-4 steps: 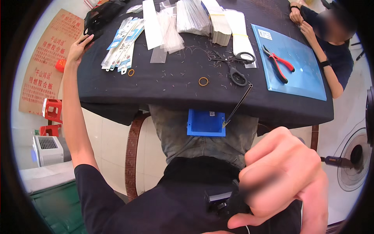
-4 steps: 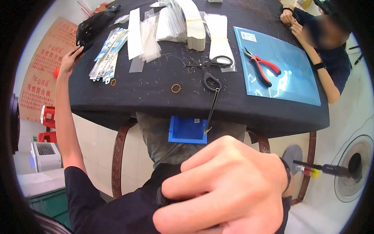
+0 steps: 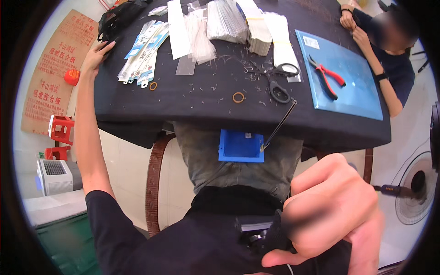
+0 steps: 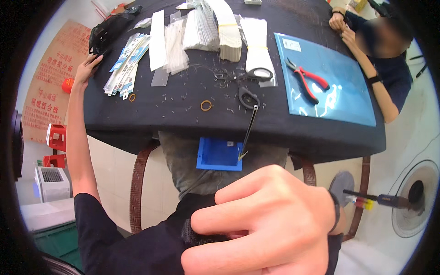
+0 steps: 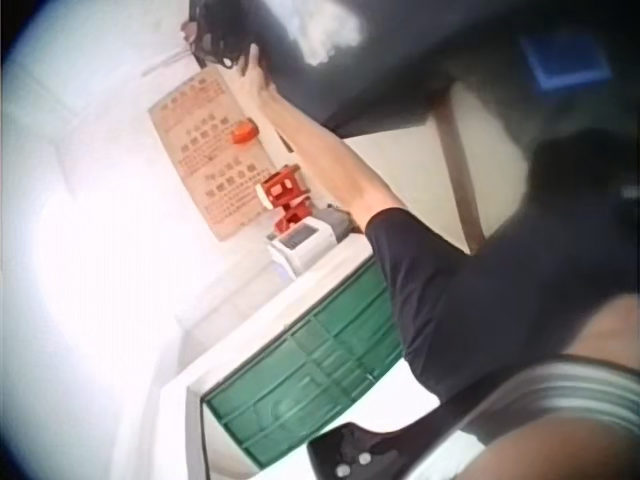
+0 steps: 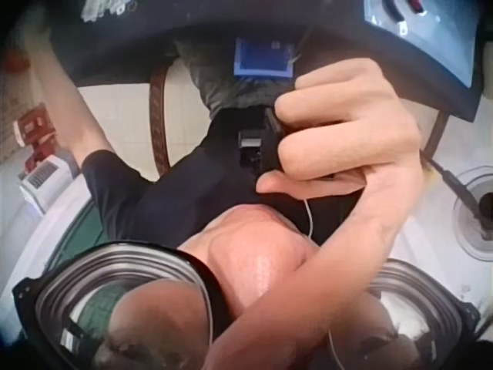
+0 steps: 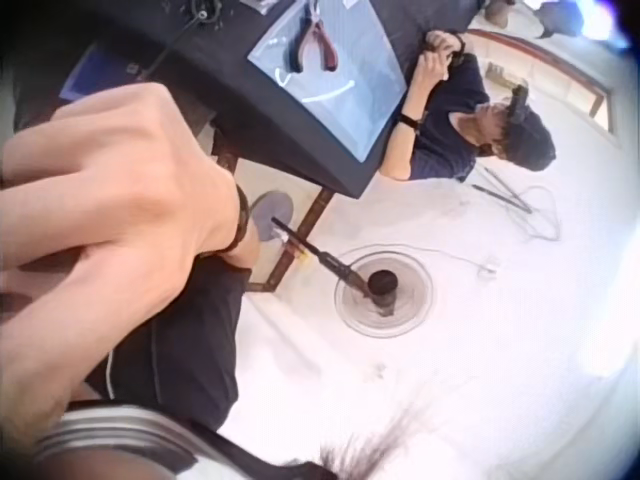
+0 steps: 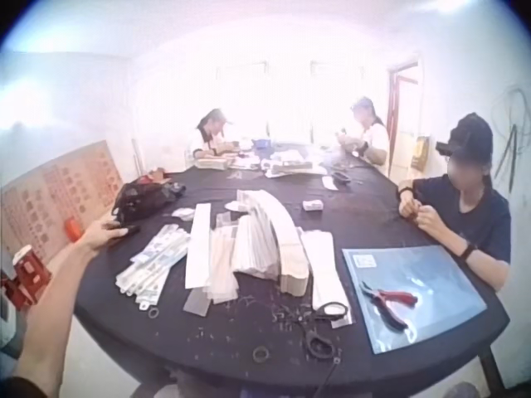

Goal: Assembling and packaging fishing tackle components using wire cutters and scissors at a workstation.

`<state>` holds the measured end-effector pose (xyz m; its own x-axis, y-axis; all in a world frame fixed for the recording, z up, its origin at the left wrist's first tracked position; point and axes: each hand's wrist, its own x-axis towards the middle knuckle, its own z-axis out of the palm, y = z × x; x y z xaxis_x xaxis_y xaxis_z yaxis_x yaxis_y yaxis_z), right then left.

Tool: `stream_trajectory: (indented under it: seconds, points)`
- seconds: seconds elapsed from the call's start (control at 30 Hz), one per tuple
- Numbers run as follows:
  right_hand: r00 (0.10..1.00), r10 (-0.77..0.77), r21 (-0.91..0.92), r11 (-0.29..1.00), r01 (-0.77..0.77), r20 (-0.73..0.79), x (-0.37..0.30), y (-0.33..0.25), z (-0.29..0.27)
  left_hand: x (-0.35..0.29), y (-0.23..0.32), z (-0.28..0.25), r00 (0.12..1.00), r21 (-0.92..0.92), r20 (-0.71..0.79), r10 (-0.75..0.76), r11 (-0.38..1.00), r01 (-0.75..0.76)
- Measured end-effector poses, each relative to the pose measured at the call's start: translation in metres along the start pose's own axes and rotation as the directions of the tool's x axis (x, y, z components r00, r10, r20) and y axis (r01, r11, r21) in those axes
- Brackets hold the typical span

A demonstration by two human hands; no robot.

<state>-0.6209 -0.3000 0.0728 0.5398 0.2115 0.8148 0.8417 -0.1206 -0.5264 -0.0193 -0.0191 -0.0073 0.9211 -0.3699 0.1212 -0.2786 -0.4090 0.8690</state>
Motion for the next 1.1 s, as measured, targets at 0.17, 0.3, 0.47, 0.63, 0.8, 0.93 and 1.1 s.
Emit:
stream_trajectory:
  seconds: [0.17,0.3,0.47,0.63,0.8,0.93,1.1]
  points:
    - [0.988,-0.006,-0.051,0.999,-0.002,-0.156,-0.004,0.013,0.001,-0.034,0.037,0.03,0.927,0.378,-0.313,0.208,0.922,-0.079]
    - [0.806,0.562,-0.051,0.814,-0.579,-0.187,-0.016,0.016,-0.008,-0.19,0.149,0.087,0.829,-0.04,-0.279,0.484,0.857,-0.513]
    - [0.717,0.581,0.087,0.796,-0.598,-0.385,-0.043,0.036,0.002,-0.347,0.206,0.166,0.786,-0.433,0.363,0.501,0.837,-0.334]
    - [0.709,0.548,0.091,0.815,-0.573,-0.443,-0.042,0.031,0.006,-0.378,0.184,0.225,0.716,-0.608,0.543,0.438,0.793,-0.024]
    - [0.878,0.41,-0.481,0.734,-0.479,-0.248,-0.047,0.023,-0.01,-0.37,0.18,0.222,0.654,-0.522,0.628,0.423,0.851,-0.049]
    - [0.957,0.27,-0.79,0.562,-0.245,-0.106,-0.049,0.032,-0.006,-0.371,0.175,0.223,0.707,-0.462,0.562,0.428,0.872,-0.16]
    - [0.996,-0.007,-0.931,0.355,-0.081,-0.09,-0.054,0.046,0.006,-0.384,0.174,0.226,0.756,-0.442,0.429,0.495,0.844,-0.303]
